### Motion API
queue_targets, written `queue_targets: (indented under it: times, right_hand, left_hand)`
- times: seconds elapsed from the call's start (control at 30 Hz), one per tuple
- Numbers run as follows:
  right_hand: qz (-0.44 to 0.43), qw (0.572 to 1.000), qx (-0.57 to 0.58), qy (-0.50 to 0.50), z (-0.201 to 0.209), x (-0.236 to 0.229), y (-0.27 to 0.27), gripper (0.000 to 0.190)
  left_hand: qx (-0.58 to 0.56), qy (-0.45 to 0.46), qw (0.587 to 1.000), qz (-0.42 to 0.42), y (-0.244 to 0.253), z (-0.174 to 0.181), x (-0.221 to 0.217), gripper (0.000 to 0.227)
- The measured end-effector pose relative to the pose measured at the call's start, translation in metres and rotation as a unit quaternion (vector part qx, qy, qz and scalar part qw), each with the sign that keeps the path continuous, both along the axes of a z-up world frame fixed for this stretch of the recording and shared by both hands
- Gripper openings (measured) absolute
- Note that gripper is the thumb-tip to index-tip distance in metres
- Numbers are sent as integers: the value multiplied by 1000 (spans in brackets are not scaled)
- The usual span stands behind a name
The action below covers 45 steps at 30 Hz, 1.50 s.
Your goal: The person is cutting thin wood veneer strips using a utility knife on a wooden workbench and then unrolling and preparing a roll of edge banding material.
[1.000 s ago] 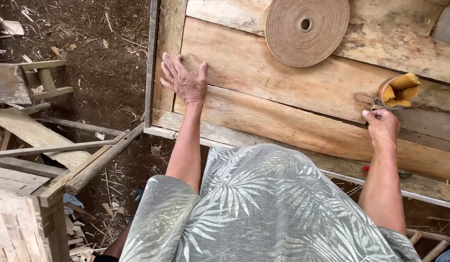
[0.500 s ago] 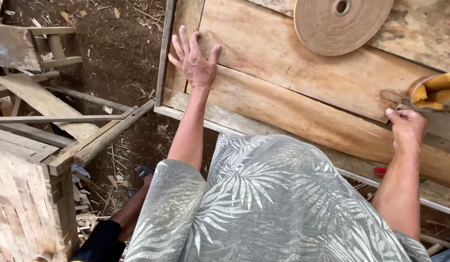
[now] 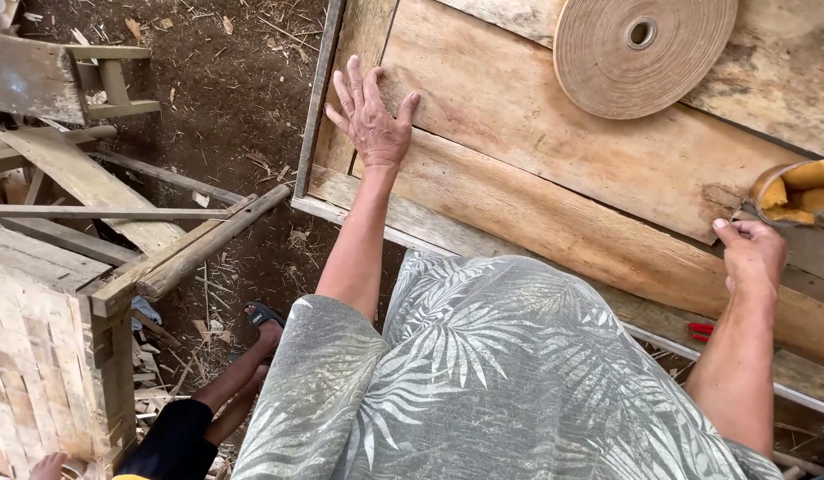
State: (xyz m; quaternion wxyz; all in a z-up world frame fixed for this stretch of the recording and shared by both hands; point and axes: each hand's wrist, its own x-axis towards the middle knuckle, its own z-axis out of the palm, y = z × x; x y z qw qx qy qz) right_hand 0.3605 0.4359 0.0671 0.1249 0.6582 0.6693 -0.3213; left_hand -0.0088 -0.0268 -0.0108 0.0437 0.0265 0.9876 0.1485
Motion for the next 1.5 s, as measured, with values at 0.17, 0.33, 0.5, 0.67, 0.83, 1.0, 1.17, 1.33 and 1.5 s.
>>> queue_targets:
  times: [0.17, 0.33, 0.5, 0.67, 0.83, 1.0, 1.17, 1.33, 1.5]
  right_hand:
    - [55, 996, 43, 54, -35, 28, 17, 23]
    - [22, 1000, 20, 8, 4, -2, -2, 21]
    - [22, 1000, 9, 7, 8, -8, -4, 21]
    - [60, 997, 41, 8, -12, 13, 5, 21]
    - [60, 998, 19, -20, -2, 2, 2, 20]
    - [-6, 999, 12, 39, -22, 15, 11, 19]
    - [-16, 998, -1, 59, -31, 22, 19, 16]
    - [-21, 999, -9, 44, -23, 10, 16, 15]
    - [-22, 999, -11, 21, -13, 4, 11, 15]
  left_hand:
    - [-91, -1, 994, -56, 18, 23, 2, 75]
    - [-52, 15, 980, -194, 83, 35, -12, 65]
    - [19, 4, 930, -366, 137, 22, -26, 52]
    - [-66, -103, 924, -362, 150, 32, -32, 58]
    - [-86, -38, 932, -349, 142, 37, -32, 67]
    - [-218, -68, 937, -266, 136, 30, -21, 99]
    - [-178, -39, 954, -237, 131, 0, -13, 97]
    - [-119, -97, 951, -267, 137, 42, -20, 68]
    - [-154, -142, 921, -327, 141, 75, -19, 49]
